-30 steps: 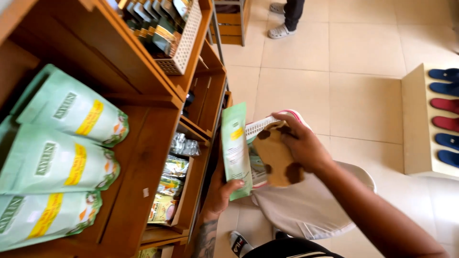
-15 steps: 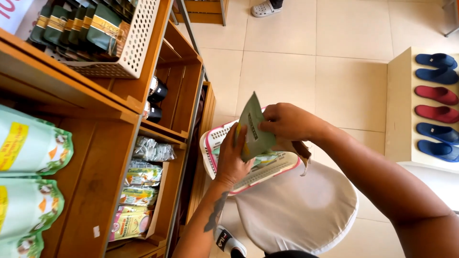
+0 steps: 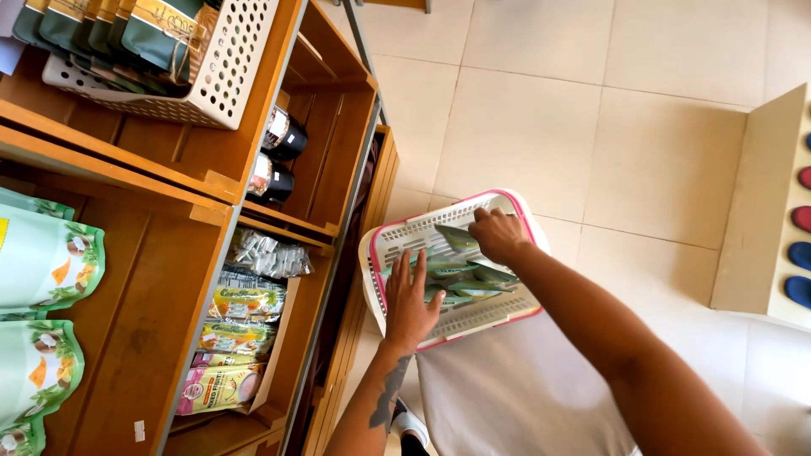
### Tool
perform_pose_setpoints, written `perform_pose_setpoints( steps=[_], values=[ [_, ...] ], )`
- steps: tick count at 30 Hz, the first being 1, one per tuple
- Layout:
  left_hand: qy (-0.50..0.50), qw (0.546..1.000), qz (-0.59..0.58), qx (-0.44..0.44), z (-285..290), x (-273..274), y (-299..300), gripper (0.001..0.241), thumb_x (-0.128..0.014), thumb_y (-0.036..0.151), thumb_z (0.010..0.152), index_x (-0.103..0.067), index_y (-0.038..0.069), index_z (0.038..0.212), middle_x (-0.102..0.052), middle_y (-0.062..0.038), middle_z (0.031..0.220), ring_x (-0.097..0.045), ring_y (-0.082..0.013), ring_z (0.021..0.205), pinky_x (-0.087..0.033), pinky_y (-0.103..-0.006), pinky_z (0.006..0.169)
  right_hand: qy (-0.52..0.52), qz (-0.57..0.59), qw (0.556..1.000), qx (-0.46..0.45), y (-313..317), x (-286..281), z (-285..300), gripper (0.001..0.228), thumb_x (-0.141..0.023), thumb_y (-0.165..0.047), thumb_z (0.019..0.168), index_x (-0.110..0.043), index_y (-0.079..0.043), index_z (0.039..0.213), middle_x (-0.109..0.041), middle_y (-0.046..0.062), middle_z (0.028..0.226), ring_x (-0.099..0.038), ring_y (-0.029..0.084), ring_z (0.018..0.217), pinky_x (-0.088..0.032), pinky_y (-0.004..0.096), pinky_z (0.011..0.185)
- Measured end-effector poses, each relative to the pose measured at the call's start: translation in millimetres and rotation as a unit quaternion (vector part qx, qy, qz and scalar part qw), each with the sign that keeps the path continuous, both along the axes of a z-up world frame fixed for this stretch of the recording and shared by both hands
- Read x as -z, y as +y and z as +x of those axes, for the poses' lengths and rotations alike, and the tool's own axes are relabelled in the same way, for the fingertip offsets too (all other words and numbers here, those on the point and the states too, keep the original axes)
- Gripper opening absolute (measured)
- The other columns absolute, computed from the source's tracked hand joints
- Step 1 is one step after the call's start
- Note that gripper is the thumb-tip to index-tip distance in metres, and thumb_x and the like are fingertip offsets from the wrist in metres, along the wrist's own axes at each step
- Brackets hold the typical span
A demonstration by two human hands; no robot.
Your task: Wiping down packaged product bags and wooden shelves with a cleaning cloth in a grocery store aisle.
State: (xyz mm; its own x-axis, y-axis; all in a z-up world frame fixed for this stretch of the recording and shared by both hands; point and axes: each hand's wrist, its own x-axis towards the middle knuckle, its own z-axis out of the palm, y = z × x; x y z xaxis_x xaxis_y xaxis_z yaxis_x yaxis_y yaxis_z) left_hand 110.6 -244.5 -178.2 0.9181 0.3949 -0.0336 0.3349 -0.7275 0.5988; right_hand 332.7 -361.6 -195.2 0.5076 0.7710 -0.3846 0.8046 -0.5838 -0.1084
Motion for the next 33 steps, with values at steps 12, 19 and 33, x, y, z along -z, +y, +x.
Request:
perform_pose_setpoints(
  steps=[12, 19, 33],
  values=[
    [0.060, 0.998, 0.000, 0.019, -2.4, 1.0, -13.8, 0.094, -0.079, 0.028, 0.084, -0.026, 0.015, 0.160, -0.029, -0.017, 0.163, -0.021, -0.0459, 0.150, -0.023, -0.0694, 0.114, 0.091, 0.203, 0.958, 0.182, -8.5, -7.3, -32.9, 0.056, -0.062, 0.000, 0.085, -0.059, -0.022, 0.137, -0.046, 0.013, 0.146, -0.060, 0.038, 0.119, -0.056, 0.046, 0.091],
    [-0.063, 0.997, -0.050, 0.018, -12.9, -29.5, -22.2, 0.086, -0.078, 0.018, 0.085, -0.032, 0.008, 0.157, -0.036, -0.024, 0.158, -0.031, -0.0489, 0.147, -0.029, -0.0545, 0.118, 0.157, 0.405, 0.838, 0.331, -32.1, -40.7, -95.6, 0.069, -0.074, -0.015, 0.085, -0.048, -0.015, 0.148, -0.067, 0.023, 0.121, -0.068, 0.042, 0.105, -0.055, 0.049, 0.088],
    [-0.233, 0.953, -0.196, 0.003, -95.8, -158.6, 15.6, 0.064, -0.064, -0.002, 0.085, -0.047, 0.002, 0.147, -0.057, -0.021, 0.146, -0.055, -0.0367, 0.137, -0.044, -0.0375, 0.111, 0.514, 0.484, 0.613, 0.354, 38.1, -105.5, -213.0, 0.024, -0.062, -0.015, 0.100, -0.067, 0.001, 0.118, -0.066, 0.007, 0.086, -0.057, 0.015, 0.072, -0.049, 0.031, 0.061]
  ],
)
